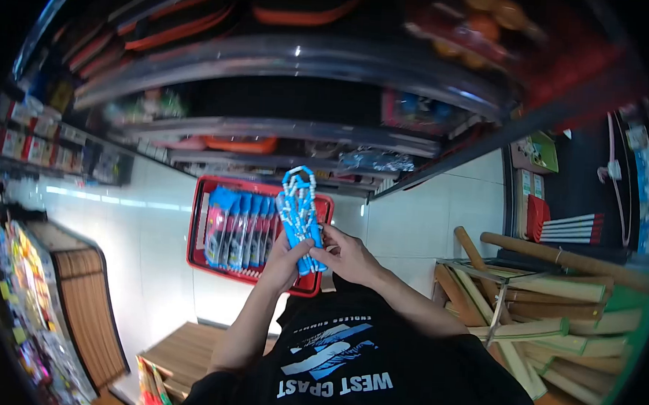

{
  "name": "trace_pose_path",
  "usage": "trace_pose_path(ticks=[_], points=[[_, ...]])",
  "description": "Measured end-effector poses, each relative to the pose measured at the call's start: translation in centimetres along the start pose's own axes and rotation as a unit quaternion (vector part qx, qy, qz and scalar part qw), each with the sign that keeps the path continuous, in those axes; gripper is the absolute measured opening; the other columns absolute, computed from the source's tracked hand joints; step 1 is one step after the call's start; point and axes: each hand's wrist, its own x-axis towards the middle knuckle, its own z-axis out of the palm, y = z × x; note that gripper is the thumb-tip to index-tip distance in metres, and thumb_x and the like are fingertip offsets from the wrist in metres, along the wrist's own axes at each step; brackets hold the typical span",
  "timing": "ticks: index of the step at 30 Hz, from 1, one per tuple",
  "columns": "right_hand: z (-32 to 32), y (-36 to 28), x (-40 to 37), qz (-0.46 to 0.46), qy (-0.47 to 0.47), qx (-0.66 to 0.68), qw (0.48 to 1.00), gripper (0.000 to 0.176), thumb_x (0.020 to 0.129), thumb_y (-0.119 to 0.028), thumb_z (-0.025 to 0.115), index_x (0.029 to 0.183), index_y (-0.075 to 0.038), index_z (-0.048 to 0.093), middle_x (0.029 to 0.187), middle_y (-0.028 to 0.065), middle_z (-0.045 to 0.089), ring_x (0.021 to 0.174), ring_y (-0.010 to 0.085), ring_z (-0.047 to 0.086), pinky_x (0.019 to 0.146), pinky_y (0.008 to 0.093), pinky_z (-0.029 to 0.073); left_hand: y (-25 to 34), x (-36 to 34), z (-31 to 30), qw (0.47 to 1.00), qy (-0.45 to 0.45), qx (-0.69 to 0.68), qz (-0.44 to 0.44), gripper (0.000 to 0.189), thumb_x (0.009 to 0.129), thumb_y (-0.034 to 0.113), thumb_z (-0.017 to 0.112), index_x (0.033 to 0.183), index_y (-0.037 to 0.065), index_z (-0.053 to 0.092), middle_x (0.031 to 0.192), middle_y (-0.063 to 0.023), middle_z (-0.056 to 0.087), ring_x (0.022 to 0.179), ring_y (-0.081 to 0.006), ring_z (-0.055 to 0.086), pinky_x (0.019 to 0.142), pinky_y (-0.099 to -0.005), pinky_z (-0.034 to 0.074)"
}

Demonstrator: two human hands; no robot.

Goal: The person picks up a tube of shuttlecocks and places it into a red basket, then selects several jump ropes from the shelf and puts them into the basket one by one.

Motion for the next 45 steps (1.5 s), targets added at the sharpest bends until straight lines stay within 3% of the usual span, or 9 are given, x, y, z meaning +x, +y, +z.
trace_pose_path(ticks=[7, 18, 25, 29, 33, 39, 40, 43, 45], points=[[-4.6, -3.3, -1.2, -0.075, 0.112, 0.047, 0.990, 0.048, 0.087, -0.021, 0.067, 0.128, -0.001, 0.051, 0.089, 0.0118, 0.063, 0.073, 0.0139, 0.061, 0.065, 0.0294, 0.051, 4.0, 1.9, 6.7, 0.993, -0.043, 0.100, 0.052, 0.035, 0.092, 0.007, 0.058, 0.124, 0.001, 0.044, 0.111, -0.0085, 0.060, 0.099, -0.0149, 0.060, 0.088, -0.0301, 0.048], [-15.3, -7.4, 1.8, -0.164, 0.301, -0.089, 0.935, 0.027, 0.091, -0.020, 0.059, 0.106, 0.002, 0.059, 0.079, 0.0140, 0.065, 0.067, 0.0213, 0.065, 0.062, 0.0328, 0.049, 9.3, 11.0, 18.0, 0.962, -0.159, 0.199, 0.097, 0.025, 0.094, 0.015, 0.059, 0.114, 0.001, 0.053, 0.102, -0.0050, 0.063, 0.089, -0.0103, 0.060, 0.079, -0.0253, 0.049], [-19.3, -9.3, 5.2, -0.092, 0.359, -0.151, 0.916, 0.033, 0.087, -0.027, 0.060, 0.090, 0.006, 0.060, 0.073, 0.0212, 0.063, 0.064, 0.0333, 0.062, 0.059, 0.0400, 0.045, 12.0, 14.8, 20.7, 0.931, -0.064, 0.344, 0.107, 0.040, 0.090, 0.032, 0.063, 0.101, -0.006, 0.057, 0.080, -0.0050, 0.061, 0.068, -0.0099, 0.056, 0.061, -0.0243, 0.044], [-20.1, -10.3, 6.1, -0.100, 0.370, -0.137, 0.913, 0.034, 0.083, -0.023, 0.057, 0.092, 0.010, 0.061, 0.092, 0.0320, 0.063, 0.094, 0.0447, 0.061, 0.084, 0.0482, 0.048, 12.8, 16.3, 21.2, 0.885, -0.016, 0.441, 0.146, 0.043, 0.088, 0.029, 0.062, 0.109, -0.008, 0.059, 0.091, -0.0094, 0.064, 0.079, -0.0156, 0.059, 0.073, -0.0281, 0.046], [-19.8, -9.9, 6.5, -0.115, 0.377, -0.117, 0.912, 0.033, 0.082, -0.020, 0.058, 0.104, 0.005, 0.060, 0.101, 0.0331, 0.060, 0.102, 0.0473, 0.055, 0.089, 0.0490, 0.045, 12.7, 15.7, 21.7, 0.824, -0.009, 0.516, 0.232, 0.046, 0.088, 0.028, 0.061, 0.122, -0.004, 0.056, 0.113, -0.0138, 0.062, 0.104, -0.0234, 0.056, 0.093, -0.0332, 0.041], [-20.2, -8.3, 8.8, -0.149, 0.415, -0.139, 0.887, 0.035, 0.081, -0.020, 0.059, 0.109, 0.002, 0.060, 0.105, 0.0307, 0.060, 0.104, 0.0475, 0.054, 0.090, 0.0485, 0.046, 12.2, 20.2, 20.3, 0.725, -0.043, 0.569, 0.385, 0.035, 0.091, 0.024, 0.054, 0.117, 0.001, 0.058, 0.118, -0.0201, 0.059, 0.114, -0.0332, 0.053, 0.096, -0.0381, 0.041], [-20.4, -8.3, 9.1, -0.148, 0.428, -0.156, 0.878, 0.036, 0.082, -0.021, 0.059, 0.109, 0.002, 0.060, 0.105, 0.0302, 0.061, 0.104, 0.0473, 0.054, 0.090, 0.0483, 0.045, 12.7, 20.1, 20.8, 0.766, -0.055, 0.551, 0.327, 0.042, 0.094, 0.028, 0.055, 0.127, 0.002, 0.053, 0.131, -0.0154, 0.053, 0.119, -0.0259, 0.048, 0.099, -0.0340, 0.037], [-20.6, -9.0, 9.2, -0.088, 0.438, -0.180, 0.876, 0.034, 0.080, -0.021, 0.062, 0.106, 0.000, 0.060, 0.108, 0.0293, 0.060, 0.101, 0.0447, 0.058, 0.086, 0.0487, 0.048, 12.8, 20.1, 21.6, 0.823, -0.016, 0.497, 0.276, 0.042, 0.094, 0.028, 0.054, 0.128, 0.003, 0.052, 0.131, -0.0155, 0.052, 0.119, -0.0263, 0.048, 0.100, -0.0346, 0.037], [-21.6, -9.1, 9.9, -0.218, 0.479, -0.262, 0.809, 0.034, 0.081, -0.023, 0.062, 0.108, -0.002, 0.061, 0.108, 0.0263, 0.061, 0.102, 0.0437, 0.058, 0.086, 0.0475, 0.048, 13.2, 20.4, 21.6, 0.786, -0.003, 0.549, 0.284, 0.045, 0.094, 0.030, 0.055, 0.130, 0.003, 0.049, 0.132, -0.0158, 0.052, 0.120, -0.0266, 0.048, 0.101, -0.0350, 0.037]])
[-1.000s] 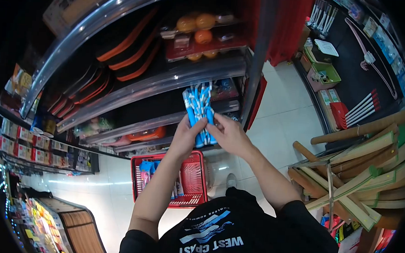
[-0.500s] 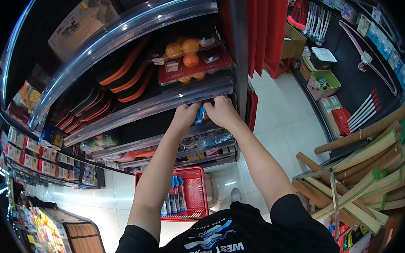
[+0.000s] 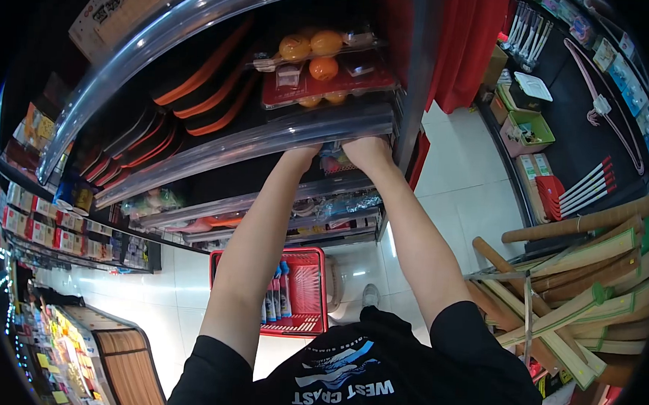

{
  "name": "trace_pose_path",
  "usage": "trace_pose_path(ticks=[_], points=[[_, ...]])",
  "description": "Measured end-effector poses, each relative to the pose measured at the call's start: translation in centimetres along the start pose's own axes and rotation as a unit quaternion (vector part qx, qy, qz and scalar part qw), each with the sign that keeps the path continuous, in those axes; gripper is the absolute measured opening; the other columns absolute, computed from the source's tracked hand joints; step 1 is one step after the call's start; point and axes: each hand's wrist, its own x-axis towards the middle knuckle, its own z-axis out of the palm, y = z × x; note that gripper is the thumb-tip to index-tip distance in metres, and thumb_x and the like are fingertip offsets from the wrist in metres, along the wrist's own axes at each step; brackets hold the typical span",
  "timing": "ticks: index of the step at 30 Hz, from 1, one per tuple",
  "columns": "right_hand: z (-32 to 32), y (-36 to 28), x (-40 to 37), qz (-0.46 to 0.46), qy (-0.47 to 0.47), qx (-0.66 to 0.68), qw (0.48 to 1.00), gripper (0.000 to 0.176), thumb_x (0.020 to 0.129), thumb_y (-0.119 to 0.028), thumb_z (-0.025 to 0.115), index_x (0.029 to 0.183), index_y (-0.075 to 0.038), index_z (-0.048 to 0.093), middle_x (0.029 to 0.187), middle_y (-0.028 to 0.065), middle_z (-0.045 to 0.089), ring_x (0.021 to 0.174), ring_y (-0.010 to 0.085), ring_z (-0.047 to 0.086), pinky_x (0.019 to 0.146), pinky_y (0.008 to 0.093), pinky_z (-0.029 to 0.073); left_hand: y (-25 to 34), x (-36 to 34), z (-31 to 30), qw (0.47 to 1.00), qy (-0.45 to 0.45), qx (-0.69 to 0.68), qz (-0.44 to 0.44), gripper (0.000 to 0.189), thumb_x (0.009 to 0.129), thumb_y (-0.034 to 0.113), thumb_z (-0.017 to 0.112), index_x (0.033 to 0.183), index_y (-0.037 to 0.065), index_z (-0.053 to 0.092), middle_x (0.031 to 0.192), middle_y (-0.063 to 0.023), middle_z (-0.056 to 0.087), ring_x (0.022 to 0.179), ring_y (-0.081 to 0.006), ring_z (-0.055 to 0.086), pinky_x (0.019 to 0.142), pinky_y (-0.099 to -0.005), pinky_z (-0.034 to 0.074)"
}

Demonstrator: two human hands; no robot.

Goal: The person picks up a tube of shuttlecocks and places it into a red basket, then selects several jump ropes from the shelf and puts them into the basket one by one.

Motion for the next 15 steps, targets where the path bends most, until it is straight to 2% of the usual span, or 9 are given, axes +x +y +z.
trace_pose_path(ticks=[2, 3, 4, 6, 7, 9, 13, 15], points=[[0.6, 0.6, 0.7, 0.012, -0.007, -0.030, 0.999, 0.037, 0.082, -0.025, 0.063, 0.113, -0.005, 0.061, 0.111, 0.0227, 0.061, 0.106, 0.0404, 0.057, 0.088, 0.0456, 0.049, -0.9, 1.2, 0.4, 0.998, 0.009, 0.053, -0.017, 0.047, 0.093, 0.029, 0.057, 0.130, 0.003, 0.048, 0.132, -0.0163, 0.052, 0.121, -0.0269, 0.048, 0.102, -0.0350, 0.036], [1.2, 1.2, 1.0, -0.005, -0.003, -0.059, 0.998, 0.034, 0.082, -0.023, 0.061, 0.109, -0.004, 0.062, 0.111, 0.0224, 0.061, 0.107, 0.0398, 0.056, 0.091, 0.0457, 0.046, -1.3, 1.8, 0.7, 0.995, 0.018, 0.098, 0.011, 0.049, 0.089, 0.030, 0.061, 0.130, 0.007, 0.049, 0.134, -0.0146, 0.050, 0.123, -0.0282, 0.046, 0.104, -0.0371, 0.035], [1.6, 1.9, 1.1, -0.023, 0.002, -0.089, 0.996, 0.031, 0.082, -0.021, 0.060, 0.106, -0.002, 0.063, 0.111, 0.0222, 0.061, 0.108, 0.0392, 0.055, 0.093, 0.0458, 0.044, -2.0, 2.0, 0.8, 0.995, 0.018, 0.096, 0.008, 0.049, 0.089, 0.030, 0.061, 0.130, 0.007, 0.049, 0.134, -0.0146, 0.050, 0.123, -0.0282, 0.046, 0.104, -0.0371, 0.035], [2.0, 2.6, 1.2, 0.001, -0.023, -0.099, 0.995, 0.035, 0.082, -0.024, 0.061, 0.111, -0.004, 0.061, 0.116, 0.0206, 0.060, 0.110, 0.0381, 0.056, 0.093, 0.0450, 0.046, -2.3, 2.2, 0.8, 0.934, -0.010, 0.335, 0.124, 0.053, 0.086, 0.031, 0.065, 0.132, 0.012, 0.049, 0.138, -0.0121, 0.046, 0.126, -0.0292, 0.043, 0.107, -0.0401, 0.032], [2.0, 2.8, 1.2, 0.026, -0.046, -0.108, 0.993, 0.040, 0.082, -0.027, 0.063, 0.116, -0.007, 0.059, 0.120, 0.0191, 0.058, 0.112, 0.0370, 0.056, 0.093, 0.0441, 0.047, -2.3, 2.5, 0.8, 0.935, -0.010, 0.334, 0.123, 0.053, 0.086, 0.031, 0.065, 0.132, 0.012, 0.049, 0.138, -0.0121, 0.046, 0.126, -0.0292, 0.043, 0.107, -0.0401, 0.032], [1.9, 3.0, 1.0, 0.018, -0.043, -0.109, 0.993, 0.040, 0.083, -0.028, 0.062, 0.117, -0.007, 0.059, 0.120, 0.0194, 0.058, 0.112, 0.0377, 0.056, 0.093, 0.0444, 0.047, -1.6, 2.9, 0.9, 0.934, -0.030, 0.335, 0.117, 0.055, 0.085, 0.033, 0.066, 0.134, 0.016, 0.047, 0.142, -0.0108, 0.042, 0.130, -0.0303, 0.039, 0.109, -0.0426, 0.030], [1.9, 2.7, 0.6, 0.032, -0.027, -0.113, 0.993, 0.038, 0.085, -0.025, 0.059, 0.117, -0.005, 0.058, 0.118, 0.0216, 0.058, 0.112, 0.0401, 0.055, 0.092, 0.0457, 0.046, -1.1, 1.9, 0.3, 0.946, -0.037, 0.313, 0.078, 0.054, 0.087, 0.033, 0.063, 0.135, 0.017, 0.046, 0.141, -0.0103, 0.043, 0.130, -0.0299, 0.039, 0.110, -0.0421, 0.029], [0.9, 2.0, 0.2, 0.045, -0.023, -0.058, 0.997, 0.035, 0.086, -0.023, 0.057, 0.114, -0.002, 0.059, 0.116, 0.0229, 0.058, 0.111, 0.0406, 0.054, 0.094, 0.0466, 0.044, -1.7, 1.7, 0.1, 0.916, -0.013, 0.382, 0.123, 0.052, 0.088, 0.033, 0.062, 0.135, 0.018, 0.047, 0.141, -0.0090, 0.044, 0.130, -0.0285, 0.039, 0.109, -0.0416, 0.029]])
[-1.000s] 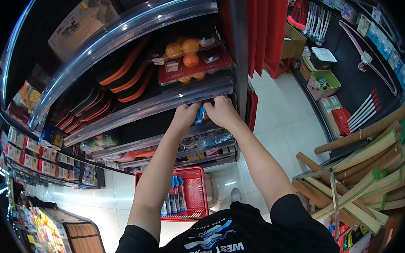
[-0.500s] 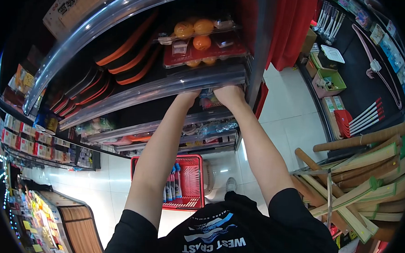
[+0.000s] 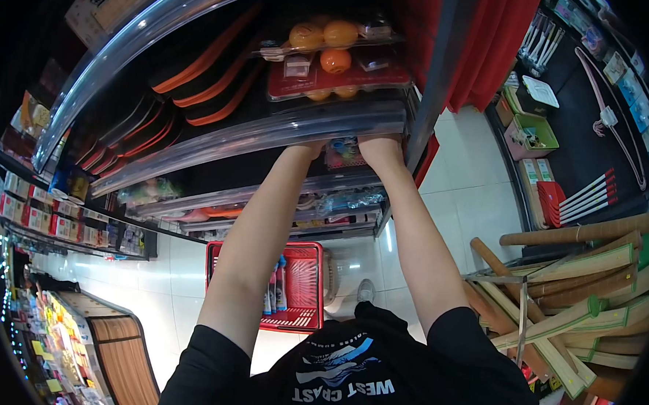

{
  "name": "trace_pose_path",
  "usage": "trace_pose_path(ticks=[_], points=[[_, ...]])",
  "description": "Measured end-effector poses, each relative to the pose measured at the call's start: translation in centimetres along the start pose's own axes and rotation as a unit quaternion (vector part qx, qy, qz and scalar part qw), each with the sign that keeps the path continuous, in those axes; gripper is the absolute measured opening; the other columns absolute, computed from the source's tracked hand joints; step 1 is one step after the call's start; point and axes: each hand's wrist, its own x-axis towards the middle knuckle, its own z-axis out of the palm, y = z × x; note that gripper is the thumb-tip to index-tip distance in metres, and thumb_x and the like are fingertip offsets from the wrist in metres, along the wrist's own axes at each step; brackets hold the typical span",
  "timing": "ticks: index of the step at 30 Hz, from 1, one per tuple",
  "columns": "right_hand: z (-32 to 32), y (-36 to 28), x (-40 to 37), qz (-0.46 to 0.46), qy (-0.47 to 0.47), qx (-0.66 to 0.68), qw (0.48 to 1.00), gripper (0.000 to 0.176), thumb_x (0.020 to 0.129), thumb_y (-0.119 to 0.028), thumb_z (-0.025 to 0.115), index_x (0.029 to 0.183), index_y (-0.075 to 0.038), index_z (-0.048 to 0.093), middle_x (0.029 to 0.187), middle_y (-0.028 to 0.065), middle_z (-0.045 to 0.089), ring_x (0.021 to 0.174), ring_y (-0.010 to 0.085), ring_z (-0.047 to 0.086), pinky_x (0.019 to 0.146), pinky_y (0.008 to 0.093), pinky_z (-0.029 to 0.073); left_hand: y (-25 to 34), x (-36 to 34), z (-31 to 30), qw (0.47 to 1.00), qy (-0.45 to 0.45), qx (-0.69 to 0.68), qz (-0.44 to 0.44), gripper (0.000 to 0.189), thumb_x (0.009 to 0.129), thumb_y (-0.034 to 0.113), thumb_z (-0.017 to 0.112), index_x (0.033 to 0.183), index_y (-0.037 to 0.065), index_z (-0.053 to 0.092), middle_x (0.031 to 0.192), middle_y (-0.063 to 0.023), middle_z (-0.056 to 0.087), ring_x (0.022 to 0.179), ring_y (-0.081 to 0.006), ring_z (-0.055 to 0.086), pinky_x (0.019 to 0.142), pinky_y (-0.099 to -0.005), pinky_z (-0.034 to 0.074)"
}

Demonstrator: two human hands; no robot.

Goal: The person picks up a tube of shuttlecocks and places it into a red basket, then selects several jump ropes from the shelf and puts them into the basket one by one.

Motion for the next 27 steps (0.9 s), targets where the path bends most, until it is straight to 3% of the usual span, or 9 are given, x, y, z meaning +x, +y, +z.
trace_pose_path(ticks=[7, 9, 10, 13, 15, 19, 21, 25, 27], points=[[0.7, 0.5, -1.1, -0.044, 0.051, 0.066, 0.996, 0.033, 0.088, -0.022, 0.054, 0.111, 0.001, 0.057, 0.118, 0.0261, 0.056, 0.109, 0.0440, 0.052, 0.094, 0.0468, 0.042, -1.6, 1.1, 1.0, 0.995, -0.038, -0.084, -0.035, 0.053, 0.087, 0.035, 0.064, 0.135, 0.018, 0.048, 0.142, -0.0081, 0.044, 0.130, -0.0275, 0.040, 0.109, -0.0406, 0.031], [0.6, 0.5, -1.5, -0.036, 0.052, 0.075, 0.995, 0.033, 0.088, -0.022, 0.054, 0.111, 0.001, 0.057, 0.117, 0.0265, 0.056, 0.109, 0.0446, 0.052, 0.093, 0.0467, 0.042, -1.8, 0.9, 1.7, 0.988, 0.069, -0.135, 0.020, 0.051, 0.084, 0.040, 0.065, 0.127, 0.014, 0.055, 0.133, -0.0127, 0.052, 0.123, -0.0315, 0.047, 0.104, -0.0429, 0.037], [0.5, 0.6, -1.6, -0.026, 0.052, 0.083, 0.995, 0.033, 0.088, -0.021, 0.054, 0.112, 0.001, 0.057, 0.116, 0.0269, 0.057, 0.108, 0.0452, 0.052, 0.092, 0.0467, 0.042, -1.8, 0.8, 1.6, 0.988, 0.070, -0.135, 0.019, 0.051, 0.084, 0.040, 0.065, 0.127, 0.014, 0.055, 0.133, -0.0127, 0.052, 0.123, -0.0315, 0.047, 0.104, -0.0429, 0.037], [0.4, 1.1, -1.6, 0.022, 0.018, 0.140, 0.990, 0.032, 0.090, -0.020, 0.053, 0.112, 0.002, 0.056, 0.113, 0.0279, 0.058, 0.109, 0.0461, 0.051, 0.091, 0.0469, 0.041, -1.1, 0.6, 0.9, 0.992, 0.020, -0.121, 0.016, 0.054, 0.087, 0.029, 0.065, 0.135, 0.013, 0.047, 0.141, -0.0106, 0.045, 0.128, -0.0262, 0.041, 0.108, -0.0379, 0.032], [0.6, 1.2, -1.7, 0.022, 0.030, 0.154, 0.987, 0.031, 0.090, -0.019, 0.052, 0.112, 0.003, 0.056, 0.112, 0.0284, 0.058, 0.109, 0.0465, 0.051, 0.091, 0.0468, 0.041, -0.7, 0.6, 0.8, 0.906, -0.028, -0.404, -0.121, 0.050, 0.088, 0.024, 0.063, 0.134, 0.010, 0.048, 0.139, -0.0116, 0.046, 0.128, -0.0262, 0.041, 0.107, -0.0374, 0.033], [0.3, 0.8, -2.1, 0.050, 0.036, 0.169, 0.984, 0.031, 0.093, -0.019, 0.049, 0.114, 0.002, 0.055, 0.114, 0.0293, 0.057, 0.110, 0.0477, 0.050, 0.092, 0.0472, 0.040, -1.1, 0.2, 2.3, 0.923, 0.028, -0.381, -0.054, 0.047, 0.090, 0.021, 0.061, 0.133, 0.008, 0.047, 0.137, -0.0124, 0.046, 0.126, -0.0259, 0.043, 0.105, -0.0370, 0.035], [-0.2, 0.2, -2.5, 0.072, 0.032, 0.178, 0.981, 0.032, 0.094, -0.020, 0.048, 0.116, 0.002, 0.055, 0.116, 0.0297, 0.056, 0.111, 0.0478, 0.049, 0.093, 0.0474, 0.040, -0.8, 0.5, 2.7, 0.852, 0.008, -0.505, -0.140, 0.049, 0.091, 0.022, 0.060, 0.134, 0.006, 0.044, 0.139, -0.0126, 0.043, 0.126, -0.0239, 0.041, 0.106, -0.0364, 0.033], [-0.1, 0.0, -2.8, 0.092, 0.026, 0.204, 0.974, 0.034, 0.095, -0.023, 0.048, 0.120, 0.000, 0.053, 0.120, 0.0310, 0.054, 0.113, 0.0480, 0.048, 0.095, 0.0479, 0.038, -0.8, 0.5, 2.0, 0.873, -0.020, -0.471, -0.123, 0.054, 0.092, 0.022, 0.059, 0.139, 0.005, 0.038, 0.143, -0.0123, 0.037, 0.130, -0.0219, 0.037, 0.110, -0.0358, 0.029], [0.1, 0.2, -2.8, 0.085, 0.019, 0.195, 0.977, 0.036, 0.095, -0.025, 0.048, 0.122, -0.001, 0.052, 0.123, 0.0315, 0.052, 0.116, 0.0482, 0.046, 0.096, 0.0475, 0.038, -0.7, 0.6, 1.7, 0.916, -0.028, -0.379, -0.131, 0.063, 0.090, 0.021, 0.062, 0.143, 0.008, 0.031, 0.147, -0.0103, 0.032, 0.133, -0.0220, 0.033, 0.111, -0.0340, 0.028]])
